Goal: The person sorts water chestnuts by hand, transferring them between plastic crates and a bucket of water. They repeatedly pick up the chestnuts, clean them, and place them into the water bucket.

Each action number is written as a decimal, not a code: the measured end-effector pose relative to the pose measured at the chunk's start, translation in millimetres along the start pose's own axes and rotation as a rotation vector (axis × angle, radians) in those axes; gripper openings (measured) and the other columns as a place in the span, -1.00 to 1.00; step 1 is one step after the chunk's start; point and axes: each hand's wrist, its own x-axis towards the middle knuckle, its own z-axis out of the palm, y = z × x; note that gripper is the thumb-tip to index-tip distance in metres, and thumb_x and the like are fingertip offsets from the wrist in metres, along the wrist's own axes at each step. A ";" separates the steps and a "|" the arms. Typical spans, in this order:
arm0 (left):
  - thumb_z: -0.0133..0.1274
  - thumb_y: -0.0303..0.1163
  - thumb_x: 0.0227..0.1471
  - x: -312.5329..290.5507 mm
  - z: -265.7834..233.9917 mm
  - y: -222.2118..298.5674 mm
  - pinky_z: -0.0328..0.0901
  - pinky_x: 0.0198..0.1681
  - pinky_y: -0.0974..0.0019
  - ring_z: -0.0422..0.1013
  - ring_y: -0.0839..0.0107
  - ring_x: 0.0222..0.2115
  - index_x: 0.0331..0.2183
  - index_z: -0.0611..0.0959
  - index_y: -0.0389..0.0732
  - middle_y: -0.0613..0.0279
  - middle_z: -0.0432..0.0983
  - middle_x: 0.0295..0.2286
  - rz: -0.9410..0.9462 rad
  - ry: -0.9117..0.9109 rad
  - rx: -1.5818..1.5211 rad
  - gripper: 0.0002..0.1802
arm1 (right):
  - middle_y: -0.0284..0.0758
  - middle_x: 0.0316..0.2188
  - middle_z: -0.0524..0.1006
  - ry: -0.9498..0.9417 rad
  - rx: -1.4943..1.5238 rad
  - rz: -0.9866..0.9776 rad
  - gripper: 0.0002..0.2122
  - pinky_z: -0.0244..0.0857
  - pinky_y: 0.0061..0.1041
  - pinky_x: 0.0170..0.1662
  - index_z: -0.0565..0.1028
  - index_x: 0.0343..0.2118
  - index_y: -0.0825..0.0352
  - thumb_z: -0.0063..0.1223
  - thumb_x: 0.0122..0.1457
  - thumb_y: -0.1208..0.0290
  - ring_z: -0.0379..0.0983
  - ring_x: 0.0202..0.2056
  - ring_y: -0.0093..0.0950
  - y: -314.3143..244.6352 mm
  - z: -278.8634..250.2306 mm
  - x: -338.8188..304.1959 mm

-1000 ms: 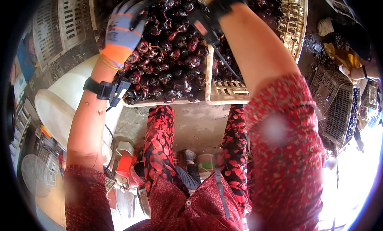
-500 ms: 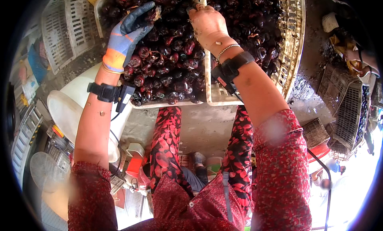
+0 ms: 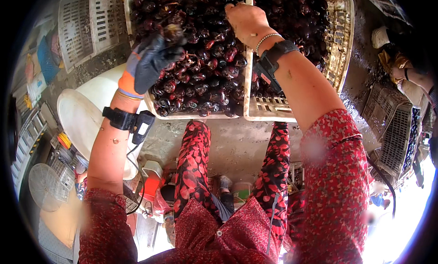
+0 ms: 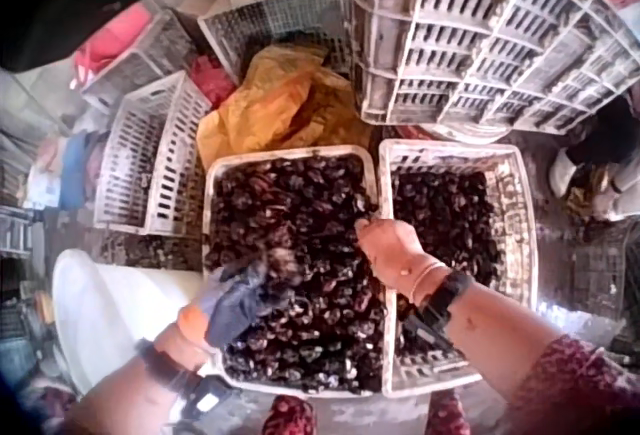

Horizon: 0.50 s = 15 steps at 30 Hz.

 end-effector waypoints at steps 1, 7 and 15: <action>-0.14 -0.36 0.15 -1.3 -14.5 8.3 0.33 -0.08 0.29 0.40 0.25 -0.16 -0.04 0.41 -0.28 0.05 0.41 -0.12 -0.011 0.036 0.034 -0.65 | -0.15 -0.42 0.47 0.025 0.019 0.010 -0.65 0.37 -0.35 -0.36 0.36 -0.13 0.24 0.01 -0.04 0.62 0.41 -0.32 -0.13 -0.6 -1.3 0.6; -0.35 -0.31 0.21 -4.4 -150.8 104.2 0.17 0.10 0.26 0.16 0.20 0.06 -0.02 0.36 -0.27 -0.01 0.23 0.02 0.297 0.186 -0.265 -0.62 | -0.19 -0.39 0.48 0.148 0.132 0.077 -0.53 0.37 -0.34 -0.31 0.36 -0.08 0.13 0.07 -0.13 0.60 0.42 -0.34 -0.18 9.5 7.9 -3.6; -0.09 -0.06 0.05 -6.6 -67.9 -17.0 0.10 0.10 0.07 0.11 0.01 0.09 0.09 0.31 -0.01 0.11 0.17 0.08 0.529 0.364 1.384 -0.43 | -0.20 -0.52 0.41 -0.040 0.456 -0.066 -0.52 0.36 -0.50 -0.43 0.35 -0.03 0.23 0.10 -0.11 0.58 0.35 -0.52 -0.28 29.5 19.0 -8.4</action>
